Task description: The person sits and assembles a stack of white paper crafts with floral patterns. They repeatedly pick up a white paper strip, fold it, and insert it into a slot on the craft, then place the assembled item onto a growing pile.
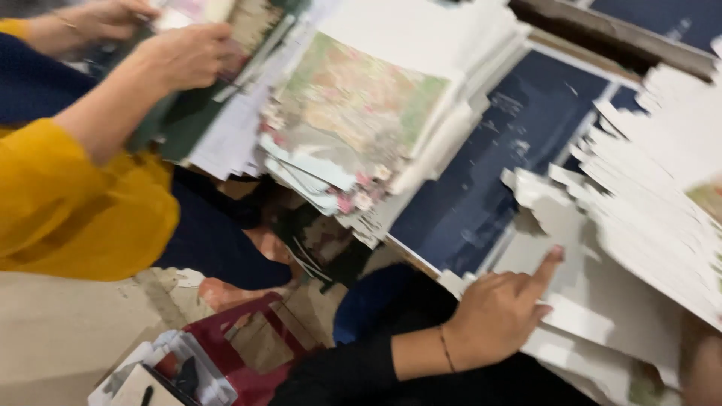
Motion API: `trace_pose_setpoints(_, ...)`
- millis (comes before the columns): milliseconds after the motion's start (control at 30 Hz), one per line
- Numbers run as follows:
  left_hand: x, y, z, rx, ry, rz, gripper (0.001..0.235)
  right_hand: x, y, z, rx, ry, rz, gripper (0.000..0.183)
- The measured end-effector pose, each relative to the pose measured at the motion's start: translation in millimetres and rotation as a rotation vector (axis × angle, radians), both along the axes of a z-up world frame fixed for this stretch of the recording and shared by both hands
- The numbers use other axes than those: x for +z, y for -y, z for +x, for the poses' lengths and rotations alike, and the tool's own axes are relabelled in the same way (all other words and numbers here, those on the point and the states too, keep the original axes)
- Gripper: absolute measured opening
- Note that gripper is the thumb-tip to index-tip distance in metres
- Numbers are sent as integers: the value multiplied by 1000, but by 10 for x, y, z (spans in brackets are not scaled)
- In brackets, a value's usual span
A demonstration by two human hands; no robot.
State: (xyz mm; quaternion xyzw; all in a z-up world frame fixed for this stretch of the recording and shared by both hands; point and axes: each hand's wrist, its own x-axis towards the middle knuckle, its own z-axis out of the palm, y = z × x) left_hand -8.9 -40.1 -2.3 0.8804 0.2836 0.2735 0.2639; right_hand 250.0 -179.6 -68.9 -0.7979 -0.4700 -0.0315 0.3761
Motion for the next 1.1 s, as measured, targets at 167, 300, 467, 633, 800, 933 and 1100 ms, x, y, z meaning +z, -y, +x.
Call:
trace_pose_setpoints(167, 139, 163, -58, 58, 41, 244, 60, 239, 207, -107, -131, 102, -227, 36)
trace_pose_setpoints(300, 125, 220, 160, 73, -259, 335, 81, 522, 153, -222, 67, 95, -252, 34)
trace_pose_setpoints(467, -128, 148, 485, -153, -172, 299, 91, 540, 149, -310, -43, 48, -45, 12)
trace_pose_setpoints(633, -303, 300, 655, -246, -152, 246, 100, 562, 108, -424, -57, 81, 32, 7)
trace_pose_setpoints(800, -410, 356, 841, -255, -77, 290, 102, 342, 138, -398, -36, 273, 74, 13)
trace_pose_setpoints(933, -420, 349, 906, -286, -108, 331, 102, 362, 180, -443, -3, 334, 122, 8)
trace_pose_setpoints(1100, -495, 334, 914, -267, -109, 360, 100, 478, 216, -543, -44, 193, 186, 11)
